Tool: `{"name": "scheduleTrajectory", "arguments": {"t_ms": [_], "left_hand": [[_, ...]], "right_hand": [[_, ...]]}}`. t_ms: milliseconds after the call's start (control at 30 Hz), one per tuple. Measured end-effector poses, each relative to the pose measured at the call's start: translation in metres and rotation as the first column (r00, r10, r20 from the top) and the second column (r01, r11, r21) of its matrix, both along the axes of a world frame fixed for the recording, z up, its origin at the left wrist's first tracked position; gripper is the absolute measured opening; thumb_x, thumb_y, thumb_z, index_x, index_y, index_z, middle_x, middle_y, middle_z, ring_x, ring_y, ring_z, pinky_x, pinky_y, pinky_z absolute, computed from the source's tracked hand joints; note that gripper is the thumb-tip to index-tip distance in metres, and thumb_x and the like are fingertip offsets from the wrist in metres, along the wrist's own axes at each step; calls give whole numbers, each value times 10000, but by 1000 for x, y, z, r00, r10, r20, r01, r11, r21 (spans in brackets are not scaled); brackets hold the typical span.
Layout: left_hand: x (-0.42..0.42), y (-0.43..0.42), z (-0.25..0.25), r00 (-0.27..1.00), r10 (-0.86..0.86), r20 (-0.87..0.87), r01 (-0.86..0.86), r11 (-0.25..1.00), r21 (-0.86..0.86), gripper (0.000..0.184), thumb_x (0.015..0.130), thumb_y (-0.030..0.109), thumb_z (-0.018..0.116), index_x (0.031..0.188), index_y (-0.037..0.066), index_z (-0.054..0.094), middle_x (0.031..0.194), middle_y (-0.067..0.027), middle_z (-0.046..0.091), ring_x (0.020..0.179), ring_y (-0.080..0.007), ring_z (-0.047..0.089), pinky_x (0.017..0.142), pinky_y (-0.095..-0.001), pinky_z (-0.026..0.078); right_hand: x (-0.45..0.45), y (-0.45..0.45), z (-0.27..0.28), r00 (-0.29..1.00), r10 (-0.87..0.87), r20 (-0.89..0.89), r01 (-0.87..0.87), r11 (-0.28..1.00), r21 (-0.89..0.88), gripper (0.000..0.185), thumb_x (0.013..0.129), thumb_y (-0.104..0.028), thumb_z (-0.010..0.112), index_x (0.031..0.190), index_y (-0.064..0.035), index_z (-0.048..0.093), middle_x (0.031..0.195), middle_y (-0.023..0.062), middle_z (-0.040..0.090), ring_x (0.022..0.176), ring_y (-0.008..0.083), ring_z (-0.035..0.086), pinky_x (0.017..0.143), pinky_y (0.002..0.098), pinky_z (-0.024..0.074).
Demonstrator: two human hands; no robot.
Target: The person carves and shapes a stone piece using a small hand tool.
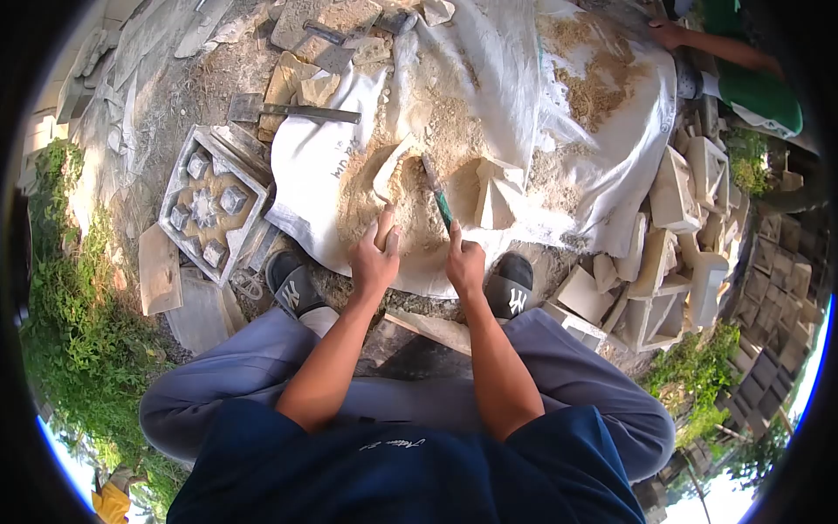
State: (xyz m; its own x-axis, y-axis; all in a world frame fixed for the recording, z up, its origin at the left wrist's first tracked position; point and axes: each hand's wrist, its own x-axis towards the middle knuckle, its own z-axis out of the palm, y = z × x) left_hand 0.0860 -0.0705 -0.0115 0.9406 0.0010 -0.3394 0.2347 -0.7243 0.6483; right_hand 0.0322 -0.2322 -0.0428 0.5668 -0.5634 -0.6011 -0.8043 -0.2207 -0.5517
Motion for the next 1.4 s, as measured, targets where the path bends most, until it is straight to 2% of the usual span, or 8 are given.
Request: {"name": "scheduleTrajectory", "arguments": {"t_ms": [233,433,633,833,1033,1100,1200,1400], "left_hand": [[2,1,4,999,-3,-32,2,999,-36,354,902,269,631,1061,-47,648,811,-268,664,770,-431,659,687,-480,510],[0,0,-6,994,57,98,-50,996,-72,341,883,291,658,1050,-6,668,784,-233,670,732,-420,662,664,-470,508],[2,2,3,999,-27,-20,27,1000,-12,333,899,264,634,1043,-36,646,813,-268,665,757,-433,658,685,-489,508],[-1,0,-7,996,44,76,-39,997,-66,346,879,272,669,1101,7,673,858,-231,686,789,-407,672,689,-451,516],[0,1,-1,1000,-9,-22,8,998,-59,341,897,254,639,1049,-52,641,826,-275,664,770,-445,650,679,-488,500],[0,-1,-2,999,3,37,0,998,-58,328,897,254,639,1028,-47,643,818,-271,662,769,-444,650,678,-487,500],[1,-1,-4,997,2,73,0,1000,-31,310,898,256,639,993,-39,644,804,-264,661,765,-439,652,679,-484,504],[2,0,7,1000,18,-18,-19,998,-56,312,895,266,644,989,-31,649,792,-257,667,755,-431,660,689,-481,514]], "right_hand": [[-5,-1,2,960,-73,271,23,983,184,732,993,-503,505,514,48,453,456,53,354,465,148,325,448,408,281],[3,-2,7,999,42,-2,-42,998,51,734,982,-531,506,513,27,423,478,40,326,481,142,313,451,411,278],[-9,1,-1,942,-110,316,53,981,185,715,1008,-498,474,510,2,360,482,5,302,497,121,279,448,393,220],[-3,-2,3,1000,-28,7,28,999,43,703,1006,-504,476,517,-22,326,489,-18,300,487,99,277,442,369,190],[-20,-3,-1,936,-99,338,57,989,134,685,1011,-482,484,503,-44,340,492,-20,308,489,99,265,443,370,192],[-17,-1,-2,998,-33,54,35,999,-35,725,984,-505,518,521,41,403,458,60,320,475,142,320,447,414,261],[-13,-3,0,1000,2,24,-1,999,-41,731,975,-523,522,527,42,404,455,65,323,474,147,318,453,419,260],[-27,-4,-3,925,-145,350,91,982,166,751,985,-534,490,523,52,402,457,65,331,469,148,325,458,415,267]]}}
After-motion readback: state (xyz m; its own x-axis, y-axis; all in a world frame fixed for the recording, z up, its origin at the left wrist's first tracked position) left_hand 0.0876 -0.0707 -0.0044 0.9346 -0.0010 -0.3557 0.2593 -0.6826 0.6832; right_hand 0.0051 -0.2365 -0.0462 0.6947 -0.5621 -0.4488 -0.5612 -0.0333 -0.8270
